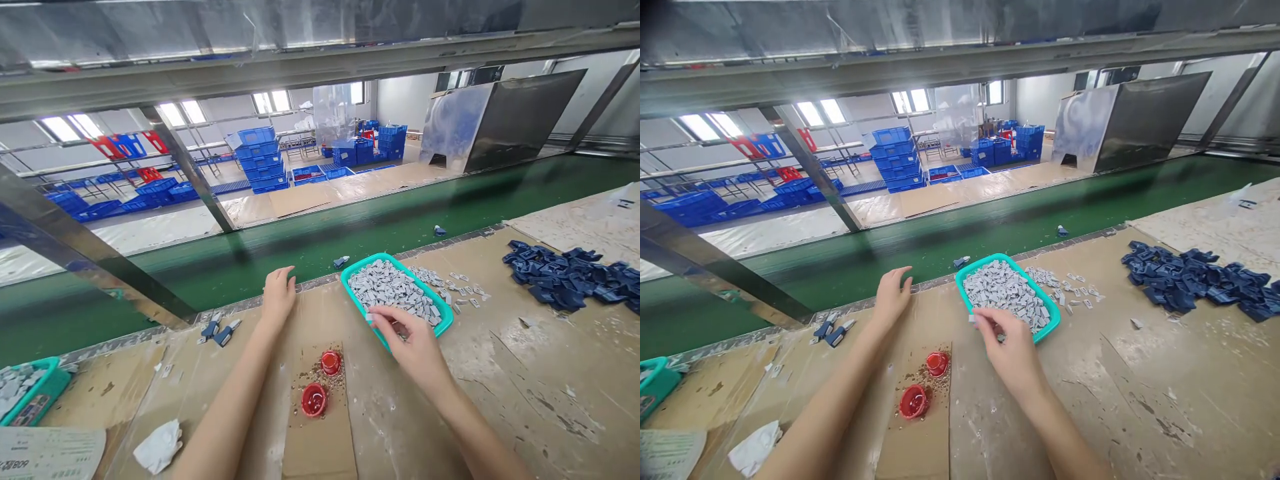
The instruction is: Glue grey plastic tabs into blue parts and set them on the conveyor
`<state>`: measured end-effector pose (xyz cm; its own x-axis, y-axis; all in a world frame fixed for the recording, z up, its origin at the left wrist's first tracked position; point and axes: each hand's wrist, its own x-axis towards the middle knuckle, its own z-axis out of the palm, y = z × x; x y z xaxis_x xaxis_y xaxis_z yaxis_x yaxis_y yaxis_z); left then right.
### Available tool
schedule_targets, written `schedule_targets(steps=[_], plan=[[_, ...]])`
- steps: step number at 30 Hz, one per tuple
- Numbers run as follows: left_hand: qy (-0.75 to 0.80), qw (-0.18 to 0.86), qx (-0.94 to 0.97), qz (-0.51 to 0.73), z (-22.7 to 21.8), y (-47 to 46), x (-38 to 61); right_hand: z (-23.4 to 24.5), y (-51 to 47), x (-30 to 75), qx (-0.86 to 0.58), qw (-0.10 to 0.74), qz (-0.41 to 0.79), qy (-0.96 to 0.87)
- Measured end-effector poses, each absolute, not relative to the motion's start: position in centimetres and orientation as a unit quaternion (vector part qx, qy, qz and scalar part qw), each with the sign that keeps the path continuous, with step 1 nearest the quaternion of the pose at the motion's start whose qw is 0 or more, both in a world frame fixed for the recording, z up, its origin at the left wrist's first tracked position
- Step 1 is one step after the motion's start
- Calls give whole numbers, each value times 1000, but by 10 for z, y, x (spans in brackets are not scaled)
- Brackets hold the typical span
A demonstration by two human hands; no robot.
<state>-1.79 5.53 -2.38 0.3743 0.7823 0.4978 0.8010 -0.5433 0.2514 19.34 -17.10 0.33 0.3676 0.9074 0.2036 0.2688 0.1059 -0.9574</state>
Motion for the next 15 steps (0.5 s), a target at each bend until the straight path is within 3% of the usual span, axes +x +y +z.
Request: schedule_targets(steps=[3, 9, 15], plan=[[-448, -15, -860, -244, -19, 67, 15, 8, -176, 173, -569, 560, 362, -481], [-455, -69, -874, -158, -17, 84, 83, -3, -182, 146, -575, 517, 408, -486], [-508, -98, -839, -169, -9, 62, 57, -22, -177, 135, -566, 534, 489, -396]])
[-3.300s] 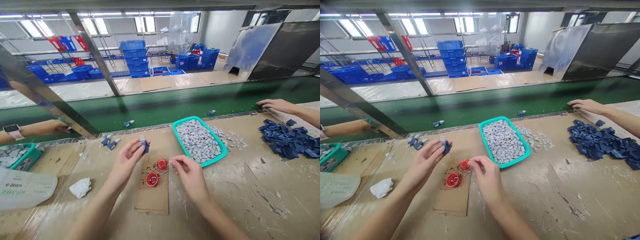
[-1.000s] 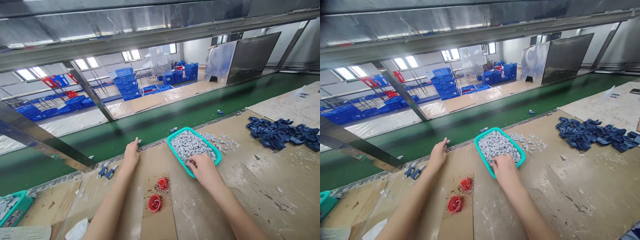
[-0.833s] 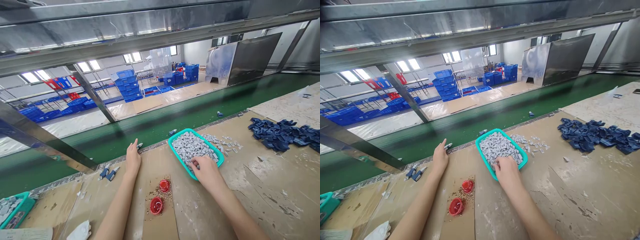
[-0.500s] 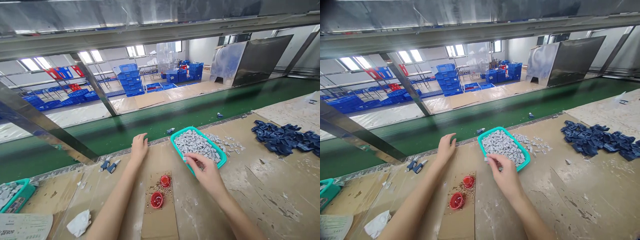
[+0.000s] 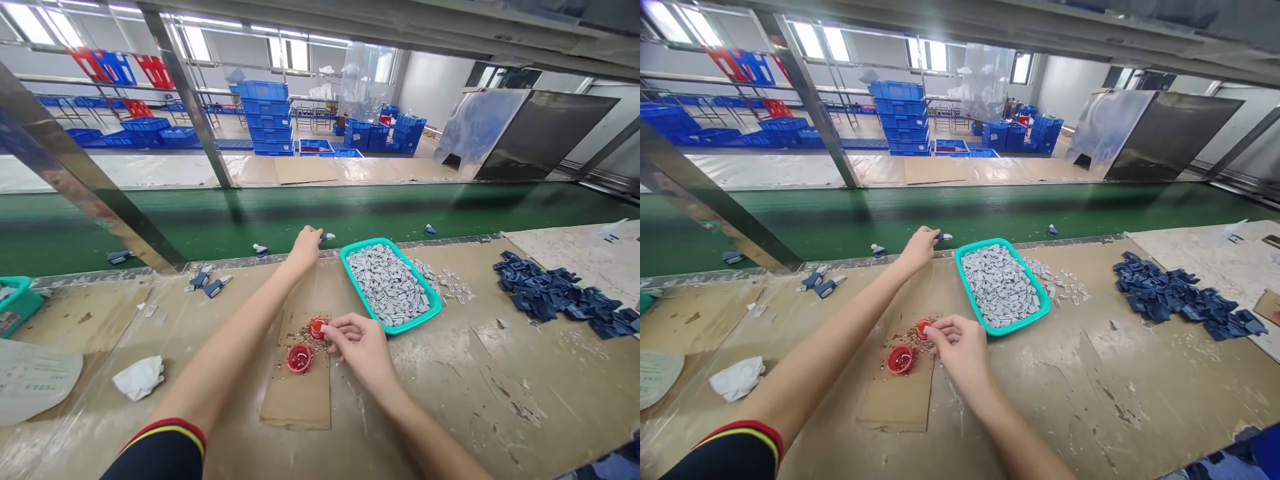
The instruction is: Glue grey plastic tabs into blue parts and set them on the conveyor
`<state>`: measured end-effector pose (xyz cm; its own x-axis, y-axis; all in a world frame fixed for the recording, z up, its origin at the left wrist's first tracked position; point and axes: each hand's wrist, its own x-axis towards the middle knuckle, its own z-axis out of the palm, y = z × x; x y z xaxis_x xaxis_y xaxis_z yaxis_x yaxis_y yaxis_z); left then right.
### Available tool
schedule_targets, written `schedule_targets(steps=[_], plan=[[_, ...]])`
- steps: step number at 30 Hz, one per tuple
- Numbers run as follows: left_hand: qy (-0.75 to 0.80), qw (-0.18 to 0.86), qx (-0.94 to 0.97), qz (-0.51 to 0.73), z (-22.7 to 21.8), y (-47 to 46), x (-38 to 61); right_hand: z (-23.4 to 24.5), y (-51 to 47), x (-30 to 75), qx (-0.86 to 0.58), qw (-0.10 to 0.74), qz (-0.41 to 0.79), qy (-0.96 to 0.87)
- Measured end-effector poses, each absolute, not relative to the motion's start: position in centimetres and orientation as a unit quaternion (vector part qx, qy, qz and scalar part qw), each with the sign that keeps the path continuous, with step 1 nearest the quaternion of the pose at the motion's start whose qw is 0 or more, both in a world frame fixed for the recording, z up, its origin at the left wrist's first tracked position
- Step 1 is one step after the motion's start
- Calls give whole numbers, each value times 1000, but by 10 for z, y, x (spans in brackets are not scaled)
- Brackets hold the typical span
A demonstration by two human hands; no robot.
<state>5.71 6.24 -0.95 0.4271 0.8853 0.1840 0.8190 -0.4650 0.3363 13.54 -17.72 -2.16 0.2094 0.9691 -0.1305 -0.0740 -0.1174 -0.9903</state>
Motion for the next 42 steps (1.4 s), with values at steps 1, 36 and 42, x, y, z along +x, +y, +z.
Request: schedule_targets(steps=[1, 36, 42], plan=[[524, 99, 827, 178, -8, 57, 43, -23, -175, 134, -565, 538, 488, -391], [488, 574, 469, 462, 5, -161, -47, 11, -187, 133, -419, 502, 656, -378], [471, 563, 496, 463, 12, -165, -44, 11, -187, 127, -431, 487, 647, -398]])
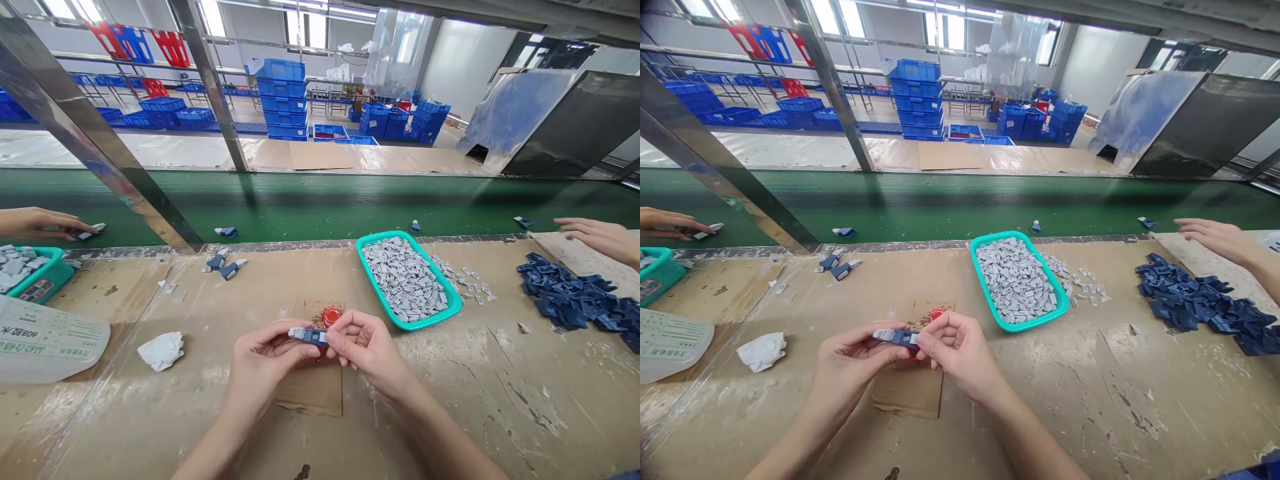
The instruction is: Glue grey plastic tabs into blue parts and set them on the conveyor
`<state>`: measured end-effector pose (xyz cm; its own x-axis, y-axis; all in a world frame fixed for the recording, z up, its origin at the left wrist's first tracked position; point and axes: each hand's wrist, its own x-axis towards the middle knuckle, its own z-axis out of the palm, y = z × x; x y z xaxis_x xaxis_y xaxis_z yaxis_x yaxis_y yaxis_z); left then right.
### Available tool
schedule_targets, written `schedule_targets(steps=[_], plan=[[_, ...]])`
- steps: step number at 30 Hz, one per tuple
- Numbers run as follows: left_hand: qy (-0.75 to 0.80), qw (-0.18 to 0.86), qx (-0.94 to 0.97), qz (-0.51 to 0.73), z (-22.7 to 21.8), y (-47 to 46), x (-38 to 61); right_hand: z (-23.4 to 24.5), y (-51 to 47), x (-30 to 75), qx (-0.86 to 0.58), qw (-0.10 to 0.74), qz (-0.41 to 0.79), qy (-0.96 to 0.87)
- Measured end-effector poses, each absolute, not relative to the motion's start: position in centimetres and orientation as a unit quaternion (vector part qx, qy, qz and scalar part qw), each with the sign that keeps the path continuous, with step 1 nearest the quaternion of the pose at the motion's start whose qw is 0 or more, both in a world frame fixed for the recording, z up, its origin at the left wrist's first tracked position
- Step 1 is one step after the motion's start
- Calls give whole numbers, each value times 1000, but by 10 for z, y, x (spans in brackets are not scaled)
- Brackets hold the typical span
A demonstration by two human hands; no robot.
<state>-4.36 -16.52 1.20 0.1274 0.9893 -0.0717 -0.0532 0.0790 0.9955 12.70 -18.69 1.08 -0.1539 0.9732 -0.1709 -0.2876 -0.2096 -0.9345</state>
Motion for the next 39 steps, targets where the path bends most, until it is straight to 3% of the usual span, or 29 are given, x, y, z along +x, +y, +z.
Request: schedule_targets(steps=[9, 13, 16, 19, 21, 23, 26, 31, 39], plan=[[442, 439, 667, 410, 15, -166, -45, 6, -188, 130, -429, 430, 680, -412], [424, 499, 653, 381, 21, -161, -37, 10, -189, 130, -419, 456, 657, -430], [417, 539, 639, 358, 25, -150, -28, 18, -184, 145, -450, 470, 602, -464], [428, 524, 651, 346, 22, -124, -26, 19, -180, 184, -587, 479, 414, -505], [438, 462, 686, 353, 15, -96, -30, 16, -178, 214, -694, 428, 241, -527], [465, 369, 733, 332, 7, -64, -37, 10, -177, 236, -738, 343, 160, -559], [522, 210, 787, 255, -1, -14, -44, 5, -173, 247, -761, 258, 144, -578], [588, -25, 806, 64, -1, 48, -32, 6, -164, 234, -789, 200, 128, -566], [568, -5, 823, -30, 19, 111, 15, -14, -156, 227, -784, 246, 102, -562]])
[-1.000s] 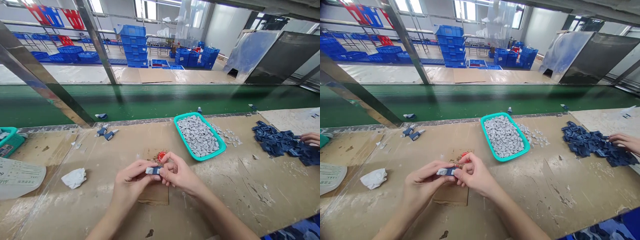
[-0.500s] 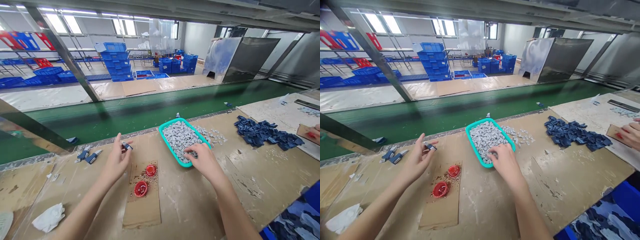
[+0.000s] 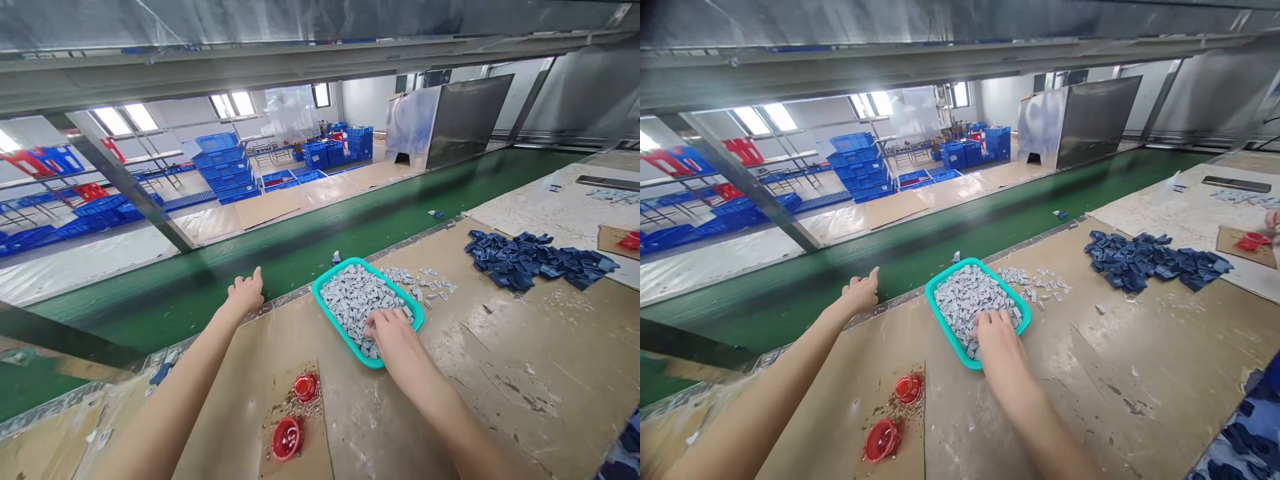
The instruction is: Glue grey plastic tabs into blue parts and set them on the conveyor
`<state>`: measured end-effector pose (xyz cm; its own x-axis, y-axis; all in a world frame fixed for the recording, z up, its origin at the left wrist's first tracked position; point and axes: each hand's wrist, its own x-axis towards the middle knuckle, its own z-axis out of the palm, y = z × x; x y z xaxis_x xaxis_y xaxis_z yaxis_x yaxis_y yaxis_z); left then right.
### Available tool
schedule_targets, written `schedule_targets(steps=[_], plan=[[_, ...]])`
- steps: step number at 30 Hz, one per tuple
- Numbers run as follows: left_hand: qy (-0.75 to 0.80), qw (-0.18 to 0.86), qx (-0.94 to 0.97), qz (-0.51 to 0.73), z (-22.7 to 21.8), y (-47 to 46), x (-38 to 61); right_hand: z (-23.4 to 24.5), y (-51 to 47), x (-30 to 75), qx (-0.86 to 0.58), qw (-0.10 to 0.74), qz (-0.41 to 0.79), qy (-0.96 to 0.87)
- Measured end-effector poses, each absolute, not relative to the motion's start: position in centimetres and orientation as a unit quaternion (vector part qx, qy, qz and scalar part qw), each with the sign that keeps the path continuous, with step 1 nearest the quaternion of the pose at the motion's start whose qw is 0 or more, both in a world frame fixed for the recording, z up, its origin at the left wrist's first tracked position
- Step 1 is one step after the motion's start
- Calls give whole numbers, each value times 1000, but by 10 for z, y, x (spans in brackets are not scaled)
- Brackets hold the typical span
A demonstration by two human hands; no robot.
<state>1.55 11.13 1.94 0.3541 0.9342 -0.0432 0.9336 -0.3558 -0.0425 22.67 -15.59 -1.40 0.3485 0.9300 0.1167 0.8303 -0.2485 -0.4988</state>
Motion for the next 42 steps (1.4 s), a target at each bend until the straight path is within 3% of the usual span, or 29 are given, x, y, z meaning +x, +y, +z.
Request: schedule_targets(steps=[4, 9, 14, 24, 30, 37, 42], plan=[[-522, -40, -852, 6, 26, 124, 76, -7, -159, 226, -750, 314, 122, -570], [-485, -105, -867, -33, 12, 116, 148, 5, -165, 225, -656, 433, 235, -571], [-494, -164, -852, -55, 4, 107, 160, 7, -172, 219, -595, 504, 312, -543], [-521, -245, -762, -296, 26, 30, 14, 8, -187, 182, -480, 558, 465, -493], [-483, -451, -581, -476, 29, -86, -66, 1, -185, 151, -501, 546, 428, -518], [-506, -389, -475, -606, 15, -133, -81, -14, -171, 133, -568, 536, 466, -415], [-502, -410, -465, -602, 12, -136, -78, -18, -169, 134, -586, 510, 478, -409]])
